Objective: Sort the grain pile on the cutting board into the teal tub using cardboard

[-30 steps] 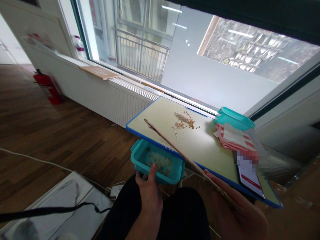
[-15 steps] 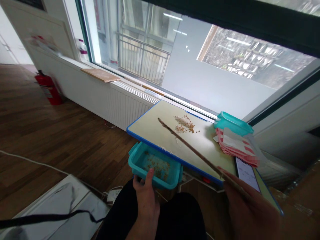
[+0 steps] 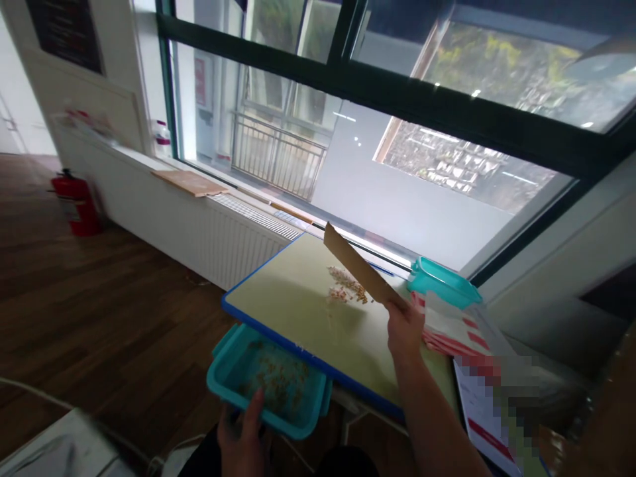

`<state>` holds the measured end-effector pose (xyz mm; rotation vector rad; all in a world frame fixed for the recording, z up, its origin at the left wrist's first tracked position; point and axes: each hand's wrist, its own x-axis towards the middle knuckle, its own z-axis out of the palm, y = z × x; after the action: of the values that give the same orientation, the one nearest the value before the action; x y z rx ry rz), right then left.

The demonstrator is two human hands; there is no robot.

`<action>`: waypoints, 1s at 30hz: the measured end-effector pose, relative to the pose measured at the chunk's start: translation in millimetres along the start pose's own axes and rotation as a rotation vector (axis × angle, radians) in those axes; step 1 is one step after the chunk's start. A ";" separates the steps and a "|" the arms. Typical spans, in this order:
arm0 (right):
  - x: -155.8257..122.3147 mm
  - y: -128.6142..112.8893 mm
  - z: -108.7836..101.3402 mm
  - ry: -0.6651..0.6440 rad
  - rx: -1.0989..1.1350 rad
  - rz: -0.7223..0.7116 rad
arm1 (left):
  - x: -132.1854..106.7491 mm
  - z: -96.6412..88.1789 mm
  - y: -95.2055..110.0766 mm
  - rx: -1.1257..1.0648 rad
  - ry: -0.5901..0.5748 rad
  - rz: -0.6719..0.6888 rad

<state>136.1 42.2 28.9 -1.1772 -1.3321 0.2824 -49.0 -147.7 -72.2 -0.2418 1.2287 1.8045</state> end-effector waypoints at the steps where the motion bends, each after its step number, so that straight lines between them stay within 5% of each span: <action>1: -2.2 4.6 2.8 0.001 0.034 0.021 | 0.0 1.9 -1.9 -0.007 0.017 0.003; 6: -4.9 7.6 8.6 -0.002 0.122 0.084 | 0.0 12.7 -15.1 -0.044 0.071 0.005; 14: -6.6 -1.6 3.9 -0.098 -0.103 -0.047 | -1.1 15.3 -40.3 -0.012 0.095 0.069; 21: -8.4 7.5 1.4 -0.094 -0.209 -0.176 | -7.5 17.5 -29.5 -0.104 0.106 0.061; 30: -10.4 9.3 -2.0 -0.099 -0.208 -0.092 | -16.2 6.7 -30.2 -0.097 0.057 0.104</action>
<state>138.8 37.6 15.8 -1.2839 -1.5268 0.1391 -14.7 -148.7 -78.6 -0.2901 1.2142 1.9612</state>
